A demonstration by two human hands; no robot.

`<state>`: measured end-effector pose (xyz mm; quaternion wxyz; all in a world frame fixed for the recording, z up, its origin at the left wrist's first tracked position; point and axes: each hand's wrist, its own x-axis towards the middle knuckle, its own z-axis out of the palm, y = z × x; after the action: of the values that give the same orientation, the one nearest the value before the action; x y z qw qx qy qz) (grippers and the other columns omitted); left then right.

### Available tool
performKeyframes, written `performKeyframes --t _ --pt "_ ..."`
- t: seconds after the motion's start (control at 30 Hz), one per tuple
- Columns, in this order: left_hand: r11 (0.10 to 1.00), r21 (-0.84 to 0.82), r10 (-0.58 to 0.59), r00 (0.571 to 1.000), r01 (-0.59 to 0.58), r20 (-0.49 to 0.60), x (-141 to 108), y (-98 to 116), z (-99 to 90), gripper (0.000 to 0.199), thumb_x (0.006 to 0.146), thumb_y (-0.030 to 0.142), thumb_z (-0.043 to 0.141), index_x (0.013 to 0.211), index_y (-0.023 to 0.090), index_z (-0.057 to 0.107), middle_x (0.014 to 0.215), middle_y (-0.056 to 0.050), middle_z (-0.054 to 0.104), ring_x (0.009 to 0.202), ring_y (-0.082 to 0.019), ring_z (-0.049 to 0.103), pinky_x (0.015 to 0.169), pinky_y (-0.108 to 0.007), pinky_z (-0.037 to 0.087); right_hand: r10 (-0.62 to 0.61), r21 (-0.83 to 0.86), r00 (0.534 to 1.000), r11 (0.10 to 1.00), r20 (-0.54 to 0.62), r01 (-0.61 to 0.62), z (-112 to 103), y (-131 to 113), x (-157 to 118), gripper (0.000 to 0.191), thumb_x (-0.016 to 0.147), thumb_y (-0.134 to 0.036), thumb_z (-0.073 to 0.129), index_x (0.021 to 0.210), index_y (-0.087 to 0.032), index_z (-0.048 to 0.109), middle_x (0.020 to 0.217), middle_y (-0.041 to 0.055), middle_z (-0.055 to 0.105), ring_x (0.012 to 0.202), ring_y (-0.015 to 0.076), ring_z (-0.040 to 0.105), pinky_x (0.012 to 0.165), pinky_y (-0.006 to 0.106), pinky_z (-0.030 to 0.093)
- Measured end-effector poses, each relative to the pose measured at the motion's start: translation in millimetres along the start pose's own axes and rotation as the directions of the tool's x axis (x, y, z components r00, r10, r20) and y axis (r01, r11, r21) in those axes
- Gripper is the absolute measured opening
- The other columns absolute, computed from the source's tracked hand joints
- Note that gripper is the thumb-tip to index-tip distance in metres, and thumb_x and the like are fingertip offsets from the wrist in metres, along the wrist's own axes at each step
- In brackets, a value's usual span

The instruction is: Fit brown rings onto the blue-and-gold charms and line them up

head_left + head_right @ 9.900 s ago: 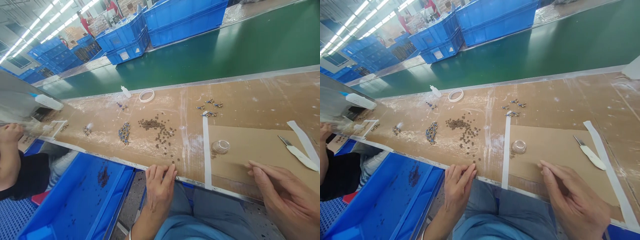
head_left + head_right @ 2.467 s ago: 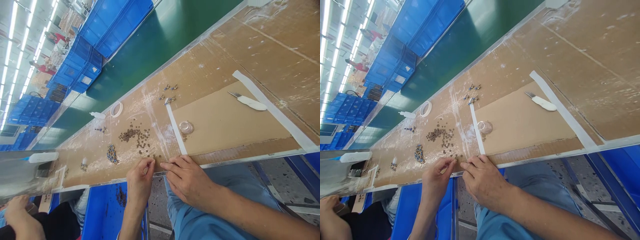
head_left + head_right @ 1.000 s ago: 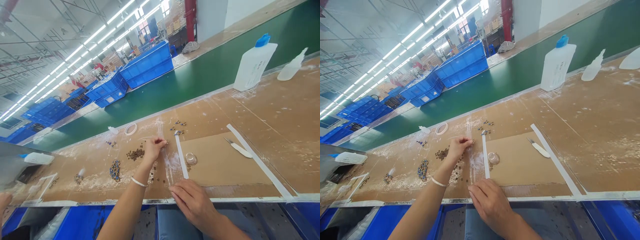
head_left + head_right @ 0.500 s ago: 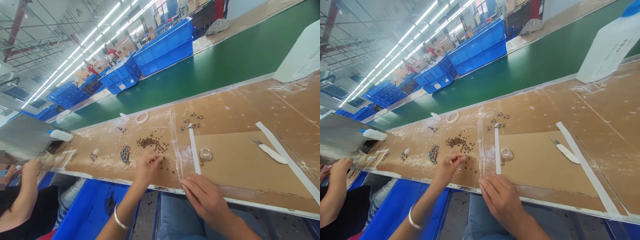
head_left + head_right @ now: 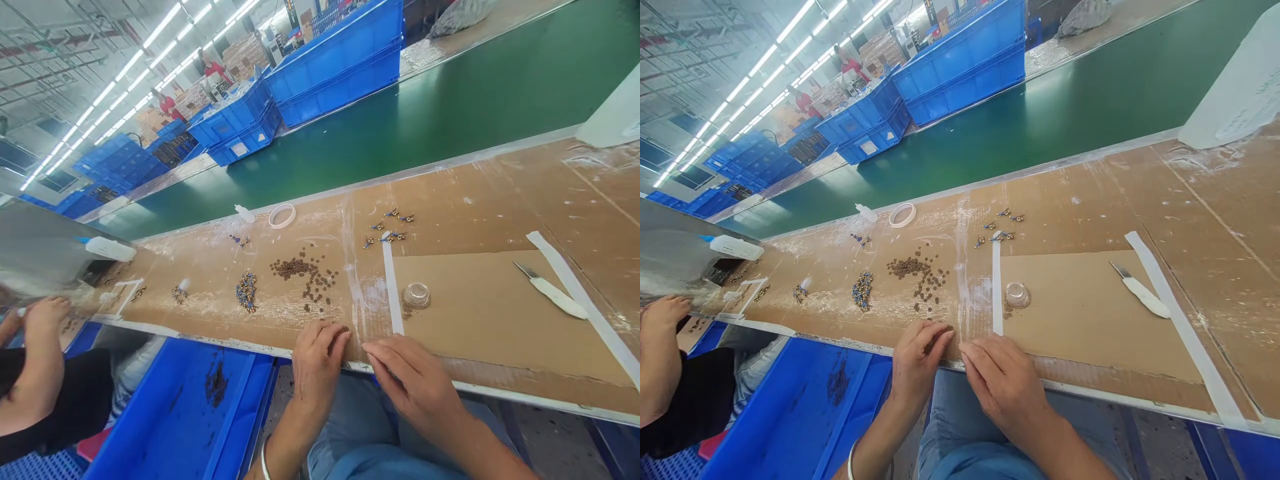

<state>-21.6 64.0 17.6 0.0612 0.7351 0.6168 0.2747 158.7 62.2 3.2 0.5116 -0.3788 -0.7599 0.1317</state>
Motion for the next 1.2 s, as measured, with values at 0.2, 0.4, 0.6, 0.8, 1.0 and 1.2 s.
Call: performKeyframes --t 0.2,0.4,0.6,0.8,1.0,1.2 --pt "1.0 0.0 0.0 1.0 0.0 0.027 2.7 -3.2 -1.1 0.014 0.091 0.016 0.061 0.092 0.02 0.074 0.084 -0.004 0.072 0.078 -0.018 0.067 0.072 -0.03 0.054 -0.002 0.0 1.0 1.0 0.008 0.002 0.2 0.3 -0.8 0.016 0.096 -0.01 0.051 0.105 -0.016 0.063 0.087 0.0056 0.071 0.078 0.0155 0.066 0.075 0.031 0.056" --pt "0.999 -0.033 -0.033 0.998 0.035 0.049 1.6 -5.3 -5.4 0.017 0.092 0.018 0.058 0.093 0.02 0.075 0.085 -0.005 0.073 0.079 -0.018 0.067 0.073 -0.03 0.055 -0.003 -0.011 1.0 1.0 0.019 0.003 -0.2 0.7 -0.3 0.017 0.095 -0.01 0.051 0.105 -0.016 0.063 0.086 0.0051 0.072 0.077 0.0148 0.067 0.076 0.03 0.057" --pt "0.997 -0.068 -0.044 0.999 0.046 0.03 -5.4 -5.2 -7.8 0.018 0.091 0.016 0.06 0.098 0.021 0.076 0.087 -0.005 0.072 0.081 -0.018 0.066 0.072 -0.03 0.054 -0.006 -0.03 1.0 1.0 0.025 0.006 0.3 0.8 -1.2 0.017 0.095 -0.01 0.053 0.106 -0.017 0.064 0.088 0.0047 0.072 0.079 0.0146 0.068 0.079 0.03 0.056" --pt "0.997 -0.073 -0.028 0.999 0.03 0.025 -5.8 -4.1 -7.2 0.021 0.092 0.016 0.058 0.1 0.022 0.076 0.083 -0.005 0.07 0.077 -0.017 0.065 0.069 -0.028 0.053 0.003 -0.023 0.999 1.0 0.051 -0.002 0.2 0.0 -1.1 0.016 0.095 -0.01 0.053 0.105 -0.016 0.064 0.087 0.0047 0.071 0.078 0.0145 0.067 0.076 0.03 0.056" --pt "0.998 -0.06 0.029 0.999 -0.027 0.031 -6.7 0.3 -7.2 0.021 0.093 0.015 0.057 0.102 0.022 0.075 0.083 -0.005 0.07 0.076 -0.016 0.064 0.067 -0.027 0.052 0.016 -0.013 0.999 1.0 0.051 -0.016 -0.5 -0.6 -0.9 0.018 0.094 -0.009 0.053 0.107 -0.017 0.064 0.087 0.005 0.071 0.078 0.0151 0.067 0.075 0.03 0.056" --pt "0.998 -0.048 0.04 0.999 -0.039 0.029 -6.1 1.8 -5.6 0.023 0.094 0.017 0.056 0.103 0.023 0.075 0.081 -0.005 0.068 0.074 -0.015 0.063 0.066 -0.027 0.052 0.024 -0.015 0.998 1.0 0.064 -0.023 -0.3 -1.4 -0.7 0.02 0.094 -0.009 0.054 0.108 -0.017 0.064 0.088 0.0054 0.071 0.079 0.0152 0.067 0.075 0.03 0.056"
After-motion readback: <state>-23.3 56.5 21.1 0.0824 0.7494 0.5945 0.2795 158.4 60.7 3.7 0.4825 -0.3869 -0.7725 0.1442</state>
